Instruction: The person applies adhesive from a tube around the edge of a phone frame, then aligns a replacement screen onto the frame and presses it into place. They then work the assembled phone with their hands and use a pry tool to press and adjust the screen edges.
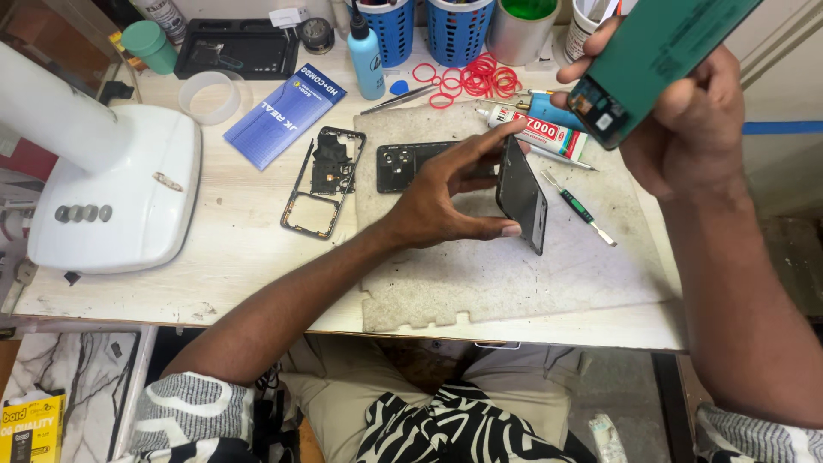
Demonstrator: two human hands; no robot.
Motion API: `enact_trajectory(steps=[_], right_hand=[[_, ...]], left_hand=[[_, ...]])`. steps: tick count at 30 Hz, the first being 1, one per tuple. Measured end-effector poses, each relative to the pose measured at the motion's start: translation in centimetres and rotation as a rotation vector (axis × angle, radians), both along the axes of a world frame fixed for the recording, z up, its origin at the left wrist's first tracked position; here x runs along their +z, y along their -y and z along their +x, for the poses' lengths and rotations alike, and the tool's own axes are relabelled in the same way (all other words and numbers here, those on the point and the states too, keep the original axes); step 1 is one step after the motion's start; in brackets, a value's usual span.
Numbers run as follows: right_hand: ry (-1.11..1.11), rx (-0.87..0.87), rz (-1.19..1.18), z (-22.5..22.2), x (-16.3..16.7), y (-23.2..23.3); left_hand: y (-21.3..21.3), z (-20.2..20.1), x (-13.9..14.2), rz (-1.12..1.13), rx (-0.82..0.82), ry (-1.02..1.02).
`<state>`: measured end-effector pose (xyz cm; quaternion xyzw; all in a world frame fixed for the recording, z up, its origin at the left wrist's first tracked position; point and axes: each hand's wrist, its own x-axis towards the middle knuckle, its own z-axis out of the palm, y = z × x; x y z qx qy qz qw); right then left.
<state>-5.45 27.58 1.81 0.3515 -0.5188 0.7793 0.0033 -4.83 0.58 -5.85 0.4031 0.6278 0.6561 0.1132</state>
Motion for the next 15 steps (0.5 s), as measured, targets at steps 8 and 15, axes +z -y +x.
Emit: enact_trajectory(steps=[8, 15], right_hand=[[-0.266, -0.559, 0.362, 4.1, 0.2, -0.4], [-0.232, -0.662, 0.177, 9.4, -4.0, 0.3]], left_hand=[[0.2, 0.5, 0.5, 0.151, 0.017, -0.006], [2.9, 1.9, 2.6, 0.326, 0.058, -0.015]])
